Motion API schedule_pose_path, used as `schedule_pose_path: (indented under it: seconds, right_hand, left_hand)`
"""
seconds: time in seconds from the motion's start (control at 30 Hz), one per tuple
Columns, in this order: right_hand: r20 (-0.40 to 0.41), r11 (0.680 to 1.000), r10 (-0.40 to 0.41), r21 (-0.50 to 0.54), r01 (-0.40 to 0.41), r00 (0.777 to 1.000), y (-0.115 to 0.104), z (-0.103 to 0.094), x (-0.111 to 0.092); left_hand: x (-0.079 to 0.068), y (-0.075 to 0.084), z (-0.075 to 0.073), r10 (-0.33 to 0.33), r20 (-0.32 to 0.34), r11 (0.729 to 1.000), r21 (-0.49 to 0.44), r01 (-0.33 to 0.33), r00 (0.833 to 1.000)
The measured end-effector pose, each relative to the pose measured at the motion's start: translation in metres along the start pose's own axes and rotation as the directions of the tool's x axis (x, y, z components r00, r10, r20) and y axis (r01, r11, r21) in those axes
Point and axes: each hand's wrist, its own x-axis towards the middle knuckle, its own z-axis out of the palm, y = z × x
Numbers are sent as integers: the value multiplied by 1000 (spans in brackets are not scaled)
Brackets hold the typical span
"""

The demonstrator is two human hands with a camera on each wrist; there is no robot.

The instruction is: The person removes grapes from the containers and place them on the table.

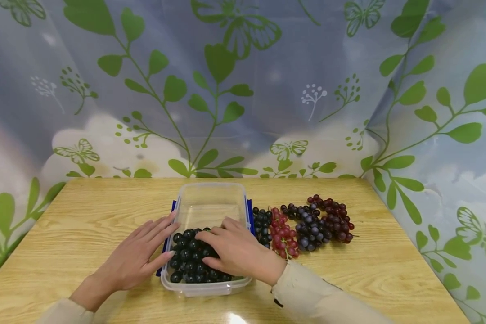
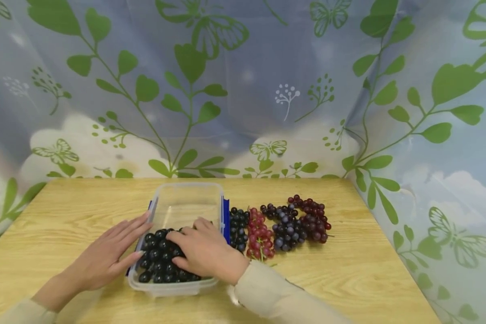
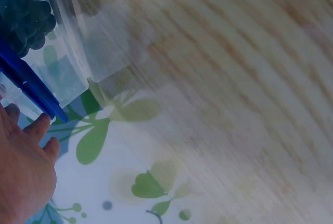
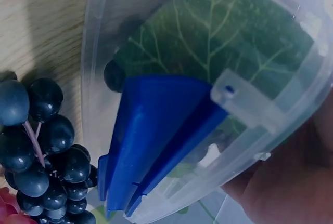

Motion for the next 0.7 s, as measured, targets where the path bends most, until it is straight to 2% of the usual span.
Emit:
schedule_pose_path:
  seconds: [0.17, 0.37, 0.57, 0.7]
  right_hand:
    - [79, 995, 30, 88, -37, 996, 4, 1, 5]
    - [123, 993, 8, 118, -23, 992, 6, 2, 6]
    - [125, 986, 19, 165, -39, 992, 9, 2, 7]
    - [120, 991, 22, 132, -38, 993, 10, 3, 6]
  left_hand:
    - [0, 0, -1, -4, -1, 1000, -1, 4, 1000]
    - [-2, 0, -1, -4, -6, 1000, 1, 4, 1000]
    - [-1, 0, -1, 2, -15, 1000, 5, -2, 1000]
    - [0, 0, -1, 6, -11, 1000, 5, -6, 1000]
